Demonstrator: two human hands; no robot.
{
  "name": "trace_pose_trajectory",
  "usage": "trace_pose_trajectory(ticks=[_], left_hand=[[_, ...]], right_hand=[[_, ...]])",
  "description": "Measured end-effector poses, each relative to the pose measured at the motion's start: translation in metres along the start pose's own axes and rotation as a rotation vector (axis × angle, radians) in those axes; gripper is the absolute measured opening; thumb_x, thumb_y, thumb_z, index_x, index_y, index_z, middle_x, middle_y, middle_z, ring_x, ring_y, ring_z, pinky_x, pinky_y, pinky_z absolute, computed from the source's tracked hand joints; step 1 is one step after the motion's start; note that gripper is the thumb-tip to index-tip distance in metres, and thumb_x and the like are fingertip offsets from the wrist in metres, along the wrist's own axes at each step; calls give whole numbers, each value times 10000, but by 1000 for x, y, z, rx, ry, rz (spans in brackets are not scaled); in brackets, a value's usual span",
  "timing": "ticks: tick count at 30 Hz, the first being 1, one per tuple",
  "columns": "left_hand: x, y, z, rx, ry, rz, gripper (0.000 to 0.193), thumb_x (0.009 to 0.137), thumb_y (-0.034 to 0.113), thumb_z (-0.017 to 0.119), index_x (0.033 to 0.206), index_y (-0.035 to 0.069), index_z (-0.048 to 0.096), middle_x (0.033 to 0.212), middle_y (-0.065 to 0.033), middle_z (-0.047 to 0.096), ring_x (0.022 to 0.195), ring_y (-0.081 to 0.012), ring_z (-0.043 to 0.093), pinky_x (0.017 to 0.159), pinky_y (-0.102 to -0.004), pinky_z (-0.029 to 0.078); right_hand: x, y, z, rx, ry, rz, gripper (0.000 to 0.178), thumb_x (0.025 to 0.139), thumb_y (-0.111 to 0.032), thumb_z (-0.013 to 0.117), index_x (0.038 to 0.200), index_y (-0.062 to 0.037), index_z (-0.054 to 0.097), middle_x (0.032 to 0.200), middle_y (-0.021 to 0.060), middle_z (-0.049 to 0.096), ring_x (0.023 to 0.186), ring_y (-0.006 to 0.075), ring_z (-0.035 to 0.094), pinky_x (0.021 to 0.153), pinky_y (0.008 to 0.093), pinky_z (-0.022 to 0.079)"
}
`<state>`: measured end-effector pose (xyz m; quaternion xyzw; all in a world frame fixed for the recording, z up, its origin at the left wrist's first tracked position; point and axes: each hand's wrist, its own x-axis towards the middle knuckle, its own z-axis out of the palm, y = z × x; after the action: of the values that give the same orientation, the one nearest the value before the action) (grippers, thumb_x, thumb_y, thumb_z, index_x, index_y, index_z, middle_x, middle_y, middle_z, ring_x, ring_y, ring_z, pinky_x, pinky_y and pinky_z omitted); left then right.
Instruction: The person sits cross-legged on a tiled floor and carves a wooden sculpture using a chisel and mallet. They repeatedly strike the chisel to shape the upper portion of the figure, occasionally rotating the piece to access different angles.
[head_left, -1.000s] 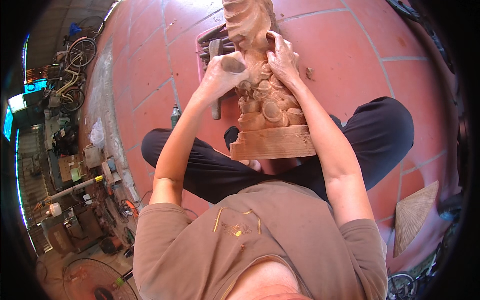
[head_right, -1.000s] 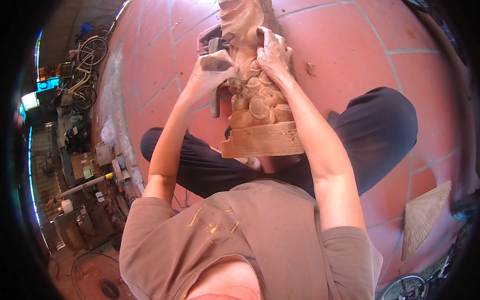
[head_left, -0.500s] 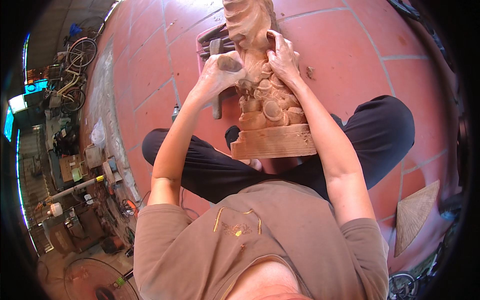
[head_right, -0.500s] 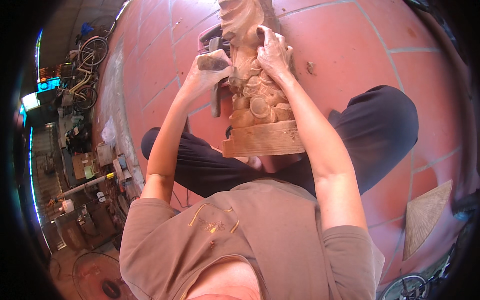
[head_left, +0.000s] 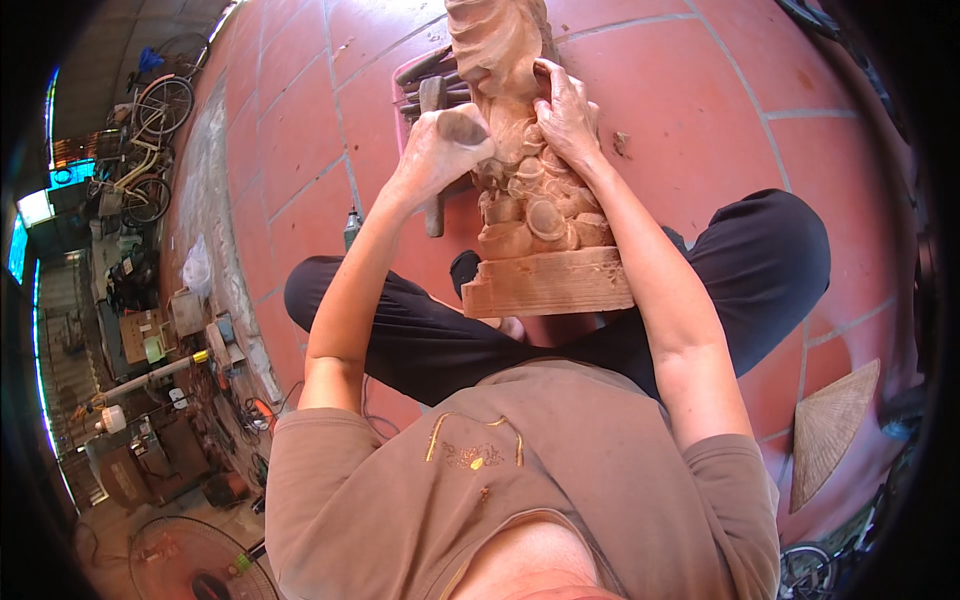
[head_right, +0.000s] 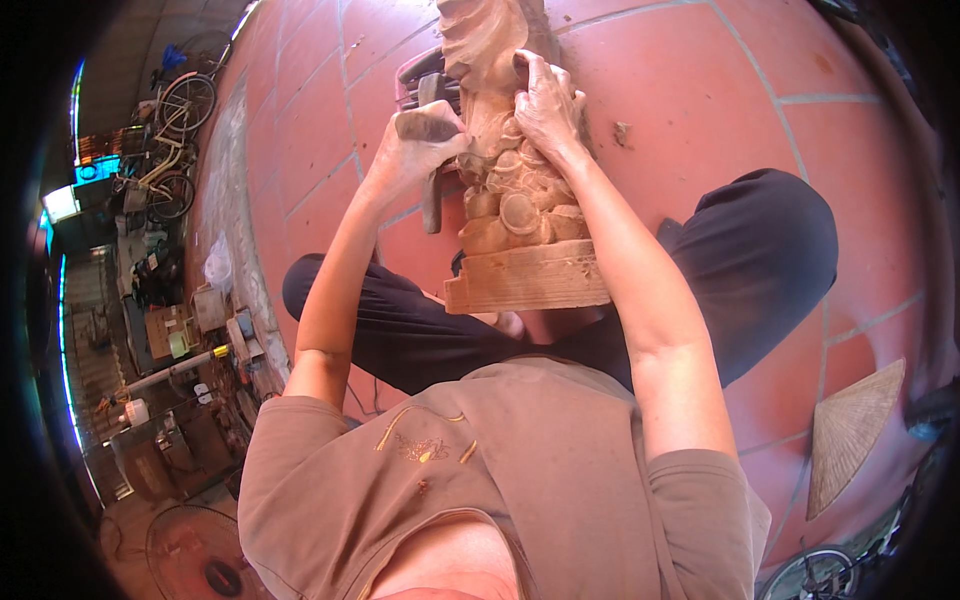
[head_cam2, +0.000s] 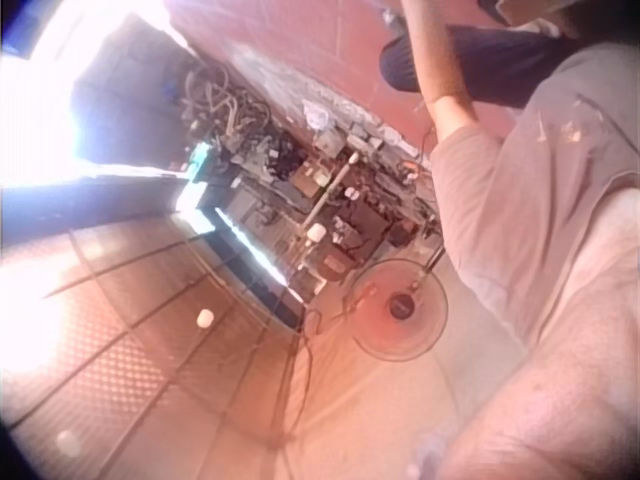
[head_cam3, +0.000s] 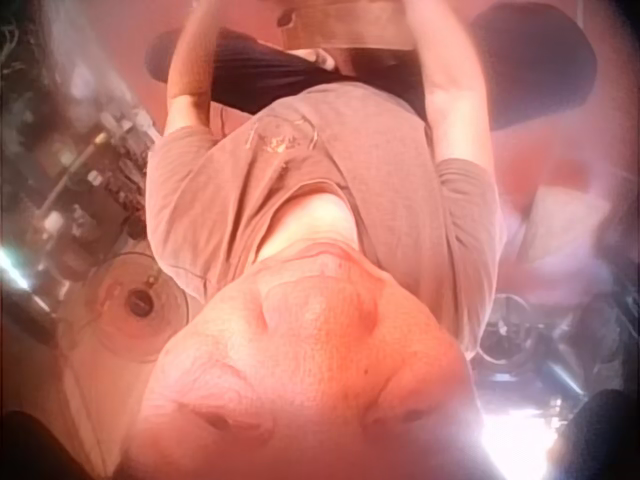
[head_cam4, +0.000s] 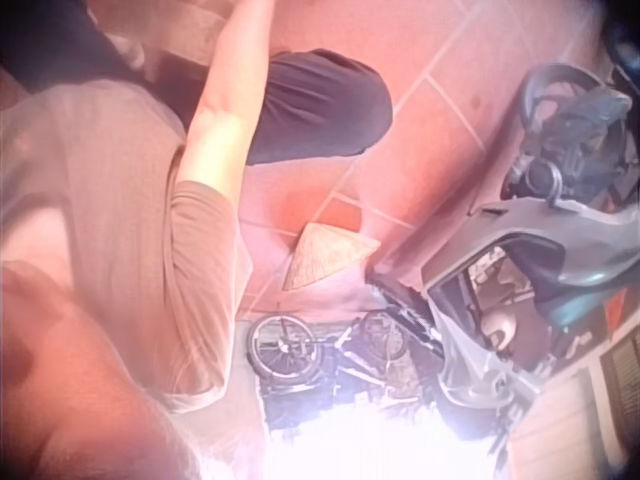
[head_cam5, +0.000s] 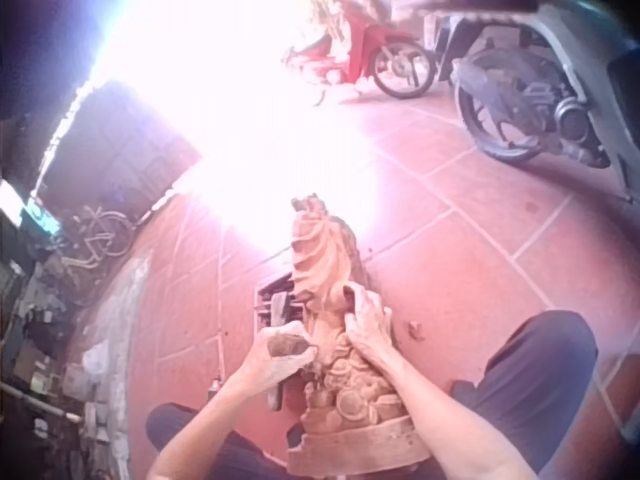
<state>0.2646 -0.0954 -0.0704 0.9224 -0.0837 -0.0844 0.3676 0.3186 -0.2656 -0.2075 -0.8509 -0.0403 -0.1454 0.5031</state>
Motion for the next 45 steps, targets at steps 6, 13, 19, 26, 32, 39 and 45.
trace_pose_trajectory(ticks=[6, 13, 19, 26, 32, 39, 45], left_hand=[[22, -17, 16, -109, 112, 126, 102, 869, 135, 727, 927, 66, 682, 768, 13, 648, 728, -49, 578, 670, -252, 491], [-4, 1, -2, 23, -26, -18, 174, 825, 148, 746, 903, 17, 663, 729, -58, 654, 690, -118, 599, 710, -311, 512], [29, -14, 10, -138, 213, 96, 173, 841, 183, 787, 887, 45, 695, 770, -13, 683, 735, -80, 610, 698, -275, 514], [27, -37, 29, -79, 190, 212, 142, 886, 144, 742, 967, 43, 685, 840, 29, 670, 800, -52, 589, 752, -252, 499], [23, -3, 11, -63, 124, -8, 149, 867, 178, 752, 920, 47, 702, 808, 13, 665, 761, -79, 614, 724, -267, 504], [31, -13, 25, -51, 167, 47, 129, 855, 161, 740, 909, 51, 698, 802, 7, 672, 751, -81, 614, 708, -279, 509], [23, 2, 11, 72, 62, -67, 135, 837, 144, 749, 906, 41, 697, 784, -1, 677, 757, -75, 612, 716, -282, 512]], right_hand=[[2, 0, 3, 91, -38, 7, 580, 853, -104, 590, 1405, -237, 470, 1320, 76, 590, 1305, 269, 475, 1034, 528, 327], [0, 5, 3, 89, -37, 21, 582, 855, -100, 587, 1407, -240, 468, 1343, 61, 579, 1306, 262, 474, 1038, 525, 320], [2, 0, 2, 103, -60, 19, 576, 863, -105, 584, 1411, -233, 464, 1344, 71, 578, 1313, 263, 468, 1046, 523, 312], [0, 0, 1, 101, -52, 14, 581, 864, -99, 580, 1415, -231, 456, 1340, 69, 580, 1309, 262, 470, 1048, 516, 310], [-1, -1, -1, 71, -45, 31, 584, 860, -95, 576, 1416, -230, 455, 1340, 48, 584, 1304, 254, 470, 1052, 520, 308], [-2, -14, -7, 10, 2, 6, 557, 849, -78, 599, 1388, -182, 503, 1307, 76, 634, 1255, 278, 548, 1044, 454, 422], [0, 0, 2, 96, -40, 12, 574, 869, -96, 581, 1413, -225, 454, 1328, 99, 574, 1303, 280, 470, 1038, 539, 314]])
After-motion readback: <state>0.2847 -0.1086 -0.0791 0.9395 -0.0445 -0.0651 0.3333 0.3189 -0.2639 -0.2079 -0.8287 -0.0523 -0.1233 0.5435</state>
